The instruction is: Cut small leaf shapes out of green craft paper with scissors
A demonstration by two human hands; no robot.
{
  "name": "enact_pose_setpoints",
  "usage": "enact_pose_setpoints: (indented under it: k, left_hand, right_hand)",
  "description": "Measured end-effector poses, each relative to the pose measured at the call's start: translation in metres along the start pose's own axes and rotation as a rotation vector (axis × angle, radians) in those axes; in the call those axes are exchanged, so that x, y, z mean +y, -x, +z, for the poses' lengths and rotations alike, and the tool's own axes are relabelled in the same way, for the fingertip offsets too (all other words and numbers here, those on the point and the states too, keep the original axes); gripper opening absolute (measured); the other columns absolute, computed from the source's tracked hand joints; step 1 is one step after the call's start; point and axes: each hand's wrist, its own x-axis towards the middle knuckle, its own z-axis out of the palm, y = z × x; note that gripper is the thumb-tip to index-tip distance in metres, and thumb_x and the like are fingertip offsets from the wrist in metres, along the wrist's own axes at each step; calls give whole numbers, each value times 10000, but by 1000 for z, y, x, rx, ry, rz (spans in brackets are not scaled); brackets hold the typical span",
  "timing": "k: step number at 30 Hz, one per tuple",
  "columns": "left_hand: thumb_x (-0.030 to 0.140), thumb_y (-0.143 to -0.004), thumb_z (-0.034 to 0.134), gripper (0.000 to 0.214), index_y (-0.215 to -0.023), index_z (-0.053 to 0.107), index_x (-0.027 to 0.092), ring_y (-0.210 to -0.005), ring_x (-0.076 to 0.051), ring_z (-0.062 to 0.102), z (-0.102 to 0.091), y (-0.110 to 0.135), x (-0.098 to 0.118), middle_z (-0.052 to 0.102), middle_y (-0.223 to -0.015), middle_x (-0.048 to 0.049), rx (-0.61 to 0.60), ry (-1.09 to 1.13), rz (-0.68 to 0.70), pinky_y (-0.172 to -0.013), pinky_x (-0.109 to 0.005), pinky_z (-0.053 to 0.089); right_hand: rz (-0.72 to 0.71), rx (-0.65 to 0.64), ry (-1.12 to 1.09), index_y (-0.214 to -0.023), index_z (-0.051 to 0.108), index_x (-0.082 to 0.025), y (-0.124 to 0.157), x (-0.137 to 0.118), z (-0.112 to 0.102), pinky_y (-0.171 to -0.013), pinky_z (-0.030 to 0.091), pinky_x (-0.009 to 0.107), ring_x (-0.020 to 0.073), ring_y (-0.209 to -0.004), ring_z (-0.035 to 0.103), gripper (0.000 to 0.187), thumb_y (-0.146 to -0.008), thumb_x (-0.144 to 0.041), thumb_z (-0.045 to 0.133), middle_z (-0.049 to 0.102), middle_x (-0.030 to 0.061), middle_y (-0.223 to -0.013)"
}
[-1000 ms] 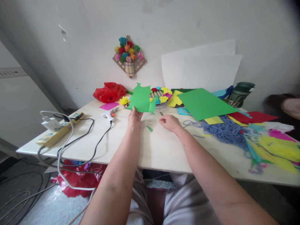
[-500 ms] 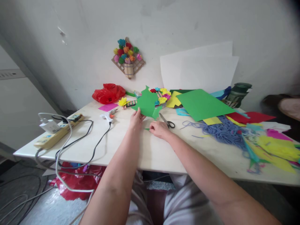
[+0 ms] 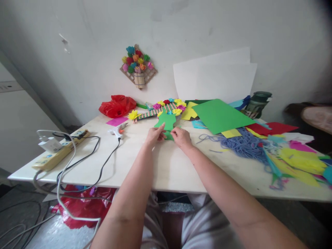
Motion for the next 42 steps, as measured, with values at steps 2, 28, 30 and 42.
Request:
enact_pose_setpoints:
  k: [2, 28, 30, 42]
  left_hand:
    - [556, -635, 621, 461, -711, 617, 101, -424, -100, 518, 6, 2, 1, 615, -558, -78, -93, 125, 8, -452, -220, 407]
    - [286, -591, 737, 240, -607, 566, 118, -463, -77, 495, 9, -1, -8, 560, -552, -19, -231, 391, 91, -458, -201, 414]
    - [294, -593, 734, 245, -615, 562, 121, -465, -73, 484, 11, 0, -7, 544, -544, -8, -225, 412, 87, -463, -205, 422]
    - [294, -584, 723, 315, -507, 455, 147, -402, -50, 402, 16, -3, -9, 423, -420, 46, -93, 363, 173, -454, -192, 372]
  right_hand:
    - [12, 9, -12, -830, 625, -173, -1, 1, 0, -661, 363, 258, 185, -808, 577, 156, -821, -208, 472, 659, 70, -855]
    - [378, -118, -896, -608, 508, -182, -7, 6, 17, -349, 328, 205, 74, -335, 387, 243, -702, -404, 544, 493, -42, -454]
    - [340, -82, -818, -574, 482, -189, -7, 8, 18, -357, 307, 200, 75, -345, 373, 273, -717, -419, 516, 453, -49, -420]
    - [297, -98, -941, -575, 476, -193, -6, 0, 16, -386, 304, 213, 79, -362, 367, 253, -614, -419, 583, 422, -69, -391]
